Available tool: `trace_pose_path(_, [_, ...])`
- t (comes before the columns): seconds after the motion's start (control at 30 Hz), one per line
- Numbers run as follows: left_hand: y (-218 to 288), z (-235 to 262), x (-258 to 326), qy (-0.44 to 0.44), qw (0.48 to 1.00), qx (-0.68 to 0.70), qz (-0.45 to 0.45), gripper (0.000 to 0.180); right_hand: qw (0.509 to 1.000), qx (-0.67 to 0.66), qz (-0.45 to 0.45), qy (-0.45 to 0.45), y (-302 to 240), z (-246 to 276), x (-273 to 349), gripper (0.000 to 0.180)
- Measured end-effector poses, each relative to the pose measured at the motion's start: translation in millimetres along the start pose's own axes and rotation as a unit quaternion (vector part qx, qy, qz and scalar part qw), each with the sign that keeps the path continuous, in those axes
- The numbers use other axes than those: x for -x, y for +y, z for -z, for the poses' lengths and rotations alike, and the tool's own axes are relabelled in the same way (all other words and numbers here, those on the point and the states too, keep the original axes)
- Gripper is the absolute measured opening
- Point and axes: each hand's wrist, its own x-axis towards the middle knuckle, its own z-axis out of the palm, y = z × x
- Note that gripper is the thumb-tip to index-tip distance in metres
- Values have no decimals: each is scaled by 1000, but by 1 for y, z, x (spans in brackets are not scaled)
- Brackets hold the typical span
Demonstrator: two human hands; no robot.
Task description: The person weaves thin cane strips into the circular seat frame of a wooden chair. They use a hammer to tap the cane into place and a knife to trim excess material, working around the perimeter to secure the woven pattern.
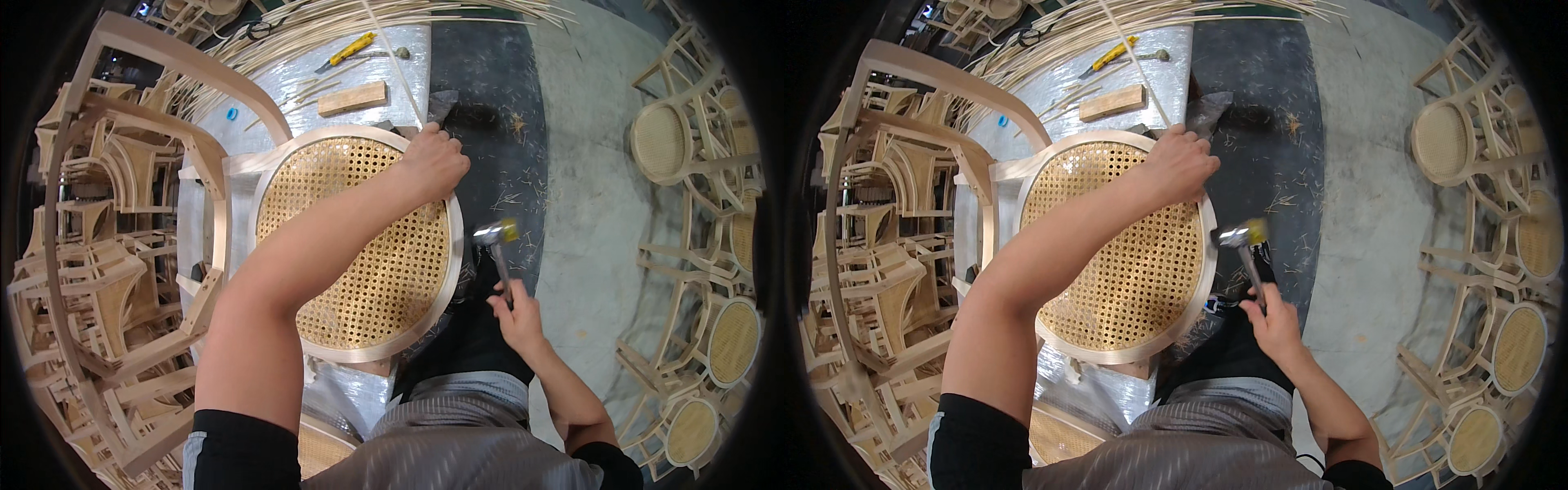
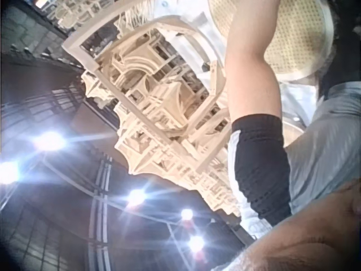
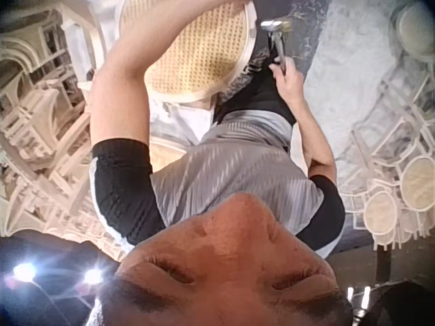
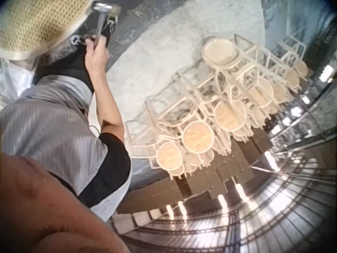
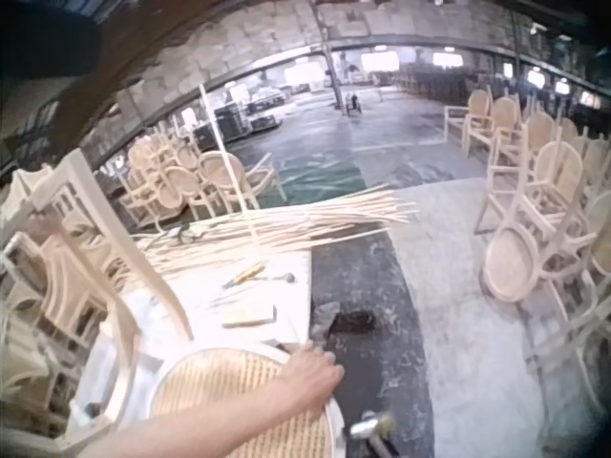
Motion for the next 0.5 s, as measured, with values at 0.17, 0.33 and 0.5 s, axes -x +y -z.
trace_pose_path(0.17, [4,0,3,2,1000,-2,15,37,994,39,105,18,2,-14,27,30])
trace_pose_path(0.33, [3,-1,10,-3,1000,7,29,37,983,101,148,24,8,-16,30,43])
trace_pose_path(0.5, [10,10,5,-44,999,13,-14,41,985,118,126,25,22,-23,26,45])
